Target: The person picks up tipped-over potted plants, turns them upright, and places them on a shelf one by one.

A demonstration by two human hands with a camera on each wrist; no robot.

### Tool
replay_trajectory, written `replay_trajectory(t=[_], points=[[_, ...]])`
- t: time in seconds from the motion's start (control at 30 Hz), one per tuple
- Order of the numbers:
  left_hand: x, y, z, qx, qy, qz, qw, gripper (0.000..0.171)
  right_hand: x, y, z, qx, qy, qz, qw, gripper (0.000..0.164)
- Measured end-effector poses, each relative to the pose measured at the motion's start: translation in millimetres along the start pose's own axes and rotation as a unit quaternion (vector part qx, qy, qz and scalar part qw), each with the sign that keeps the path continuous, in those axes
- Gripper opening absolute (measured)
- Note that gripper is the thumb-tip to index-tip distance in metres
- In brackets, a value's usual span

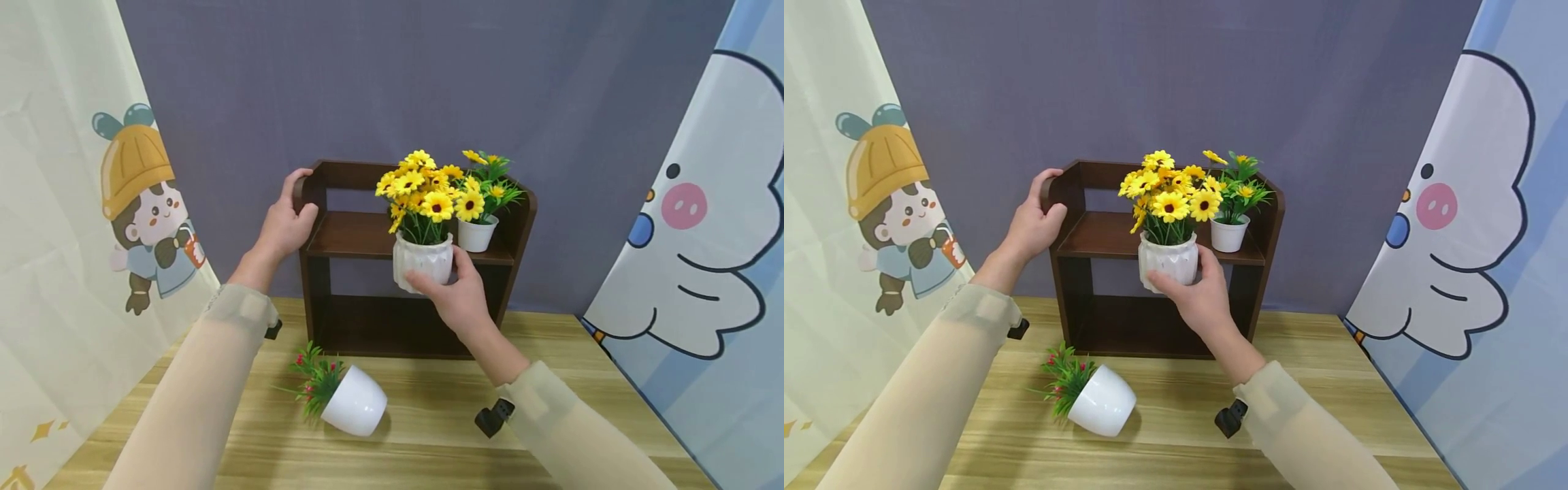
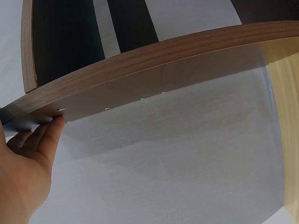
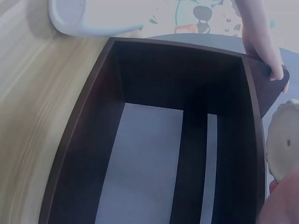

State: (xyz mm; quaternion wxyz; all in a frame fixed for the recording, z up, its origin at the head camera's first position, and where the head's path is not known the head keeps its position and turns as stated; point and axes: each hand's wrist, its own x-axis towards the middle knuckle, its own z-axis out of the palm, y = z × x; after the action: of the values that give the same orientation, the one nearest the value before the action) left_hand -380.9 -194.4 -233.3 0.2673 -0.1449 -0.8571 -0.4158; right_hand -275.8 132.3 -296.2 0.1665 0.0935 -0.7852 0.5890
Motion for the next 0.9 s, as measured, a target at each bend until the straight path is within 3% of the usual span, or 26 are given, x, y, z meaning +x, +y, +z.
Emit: replay_trajectory(t=[0.37,0.9], points=[[1.7,0.5,1.1,0.008,0.007,0.012,0.9999,0.068,13,-6,-3,0.031,0.014,-0.021,0.999,0.085],[0.1,-0.9,1.2,0.006,0.004,0.011,0.9999,0.068,30,-1,4,0.018,0.038,-0.017,0.999,0.092]])
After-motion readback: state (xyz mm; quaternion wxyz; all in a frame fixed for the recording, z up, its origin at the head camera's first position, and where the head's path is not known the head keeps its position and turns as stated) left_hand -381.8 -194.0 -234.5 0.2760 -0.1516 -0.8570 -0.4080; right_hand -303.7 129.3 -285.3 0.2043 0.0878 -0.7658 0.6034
